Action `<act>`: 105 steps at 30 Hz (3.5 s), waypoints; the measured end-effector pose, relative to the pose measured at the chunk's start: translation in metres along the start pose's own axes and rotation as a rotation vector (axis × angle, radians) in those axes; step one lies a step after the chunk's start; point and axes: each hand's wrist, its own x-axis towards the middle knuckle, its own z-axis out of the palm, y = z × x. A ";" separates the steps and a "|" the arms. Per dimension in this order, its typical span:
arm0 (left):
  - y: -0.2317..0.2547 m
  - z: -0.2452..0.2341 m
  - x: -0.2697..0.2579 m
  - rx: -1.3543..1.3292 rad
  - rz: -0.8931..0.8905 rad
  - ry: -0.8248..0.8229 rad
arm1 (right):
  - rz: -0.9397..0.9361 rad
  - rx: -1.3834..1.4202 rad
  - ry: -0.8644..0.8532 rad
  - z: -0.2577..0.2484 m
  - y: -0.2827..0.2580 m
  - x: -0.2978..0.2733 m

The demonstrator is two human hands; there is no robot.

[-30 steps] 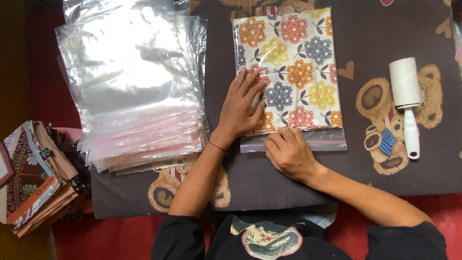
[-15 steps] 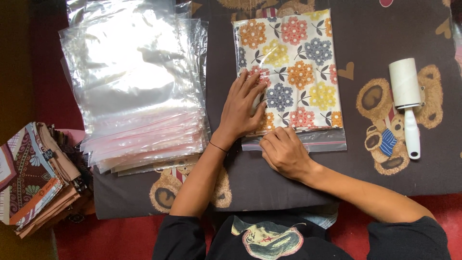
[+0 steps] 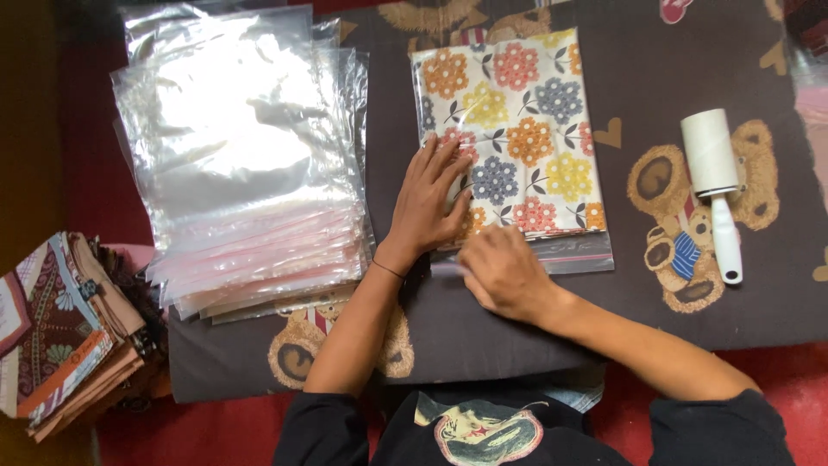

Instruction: Using a lint roller to clean a piece of patterned fabric and then carefully placing it into a clear plastic bag for packaging.

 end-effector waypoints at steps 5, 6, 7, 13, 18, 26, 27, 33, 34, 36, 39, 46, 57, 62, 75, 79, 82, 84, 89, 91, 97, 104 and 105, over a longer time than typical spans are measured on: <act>0.005 -0.009 0.004 0.024 0.153 0.086 | 0.218 -0.161 0.012 -0.049 0.052 0.006; 0.005 -0.008 0.004 0.083 0.207 0.108 | 0.259 -0.328 0.025 -0.059 0.063 0.002; 0.003 -0.009 -0.001 0.081 0.214 0.108 | 0.263 -0.334 0.027 -0.062 0.059 -0.006; 0.048 -0.055 -0.009 0.300 0.190 -0.276 | 0.461 -0.174 -0.145 -0.093 0.003 -0.032; 0.102 -0.081 -0.010 0.361 0.007 -0.627 | 0.576 -0.284 -0.012 -0.107 0.057 -0.048; 0.128 -0.054 -0.023 0.403 -0.143 -0.872 | 0.957 0.065 -0.334 -0.114 0.114 -0.033; 0.123 -0.048 -0.026 0.409 -0.123 -0.844 | 1.060 0.262 -0.366 -0.125 0.115 -0.023; 0.105 -0.035 -0.012 0.336 0.006 -0.624 | 1.141 1.030 -0.339 -0.148 0.162 -0.035; 0.105 -0.031 -0.003 0.335 0.008 -0.622 | 1.142 1.028 -0.338 -0.150 0.161 -0.037; 0.103 -0.022 0.015 0.164 -0.007 -0.539 | 1.031 1.269 -0.185 -0.156 0.159 -0.040; 0.104 0.000 0.028 0.181 -0.012 -0.643 | 0.840 1.386 -0.081 -0.146 0.173 -0.060; 0.123 0.030 0.049 0.225 0.013 -0.659 | 0.762 1.175 -0.277 -0.203 0.145 -0.014; 0.121 0.066 0.032 0.311 0.111 -0.466 | 0.762 0.965 -0.622 -0.161 0.079 0.032; 0.117 0.015 0.031 0.332 0.183 -0.442 | 0.808 0.879 -0.465 -0.190 0.085 0.037; 0.057 -0.044 -0.004 -0.191 -0.350 -0.037 | 0.560 0.002 -0.105 -0.094 0.052 -0.015; 0.054 -0.021 -0.001 -0.110 -0.026 0.076 | 0.629 -0.080 -0.207 -0.094 0.012 -0.009; 0.075 -0.015 0.013 -0.117 0.232 0.028 | 0.565 -0.134 -0.293 -0.080 0.010 -0.024; 0.077 -0.007 0.014 0.058 0.335 -0.007 | 0.558 -0.012 -0.339 -0.086 0.016 -0.029; 0.067 0.016 0.006 0.150 0.278 -0.025 | 0.518 0.058 -0.349 -0.095 0.028 -0.037; 0.063 0.023 0.002 0.181 0.259 -0.009 | 0.513 0.086 -0.371 -0.100 0.030 -0.035; 0.070 0.020 0.003 0.092 0.244 0.049 | 0.629 0.079 -0.384 -0.106 0.029 -0.025; 0.055 0.033 -0.001 0.147 0.371 0.018 | 0.471 0.010 -0.403 -0.102 0.038 -0.039; 0.057 0.029 0.001 0.160 0.376 0.025 | 0.458 0.011 -0.407 -0.104 0.039 -0.041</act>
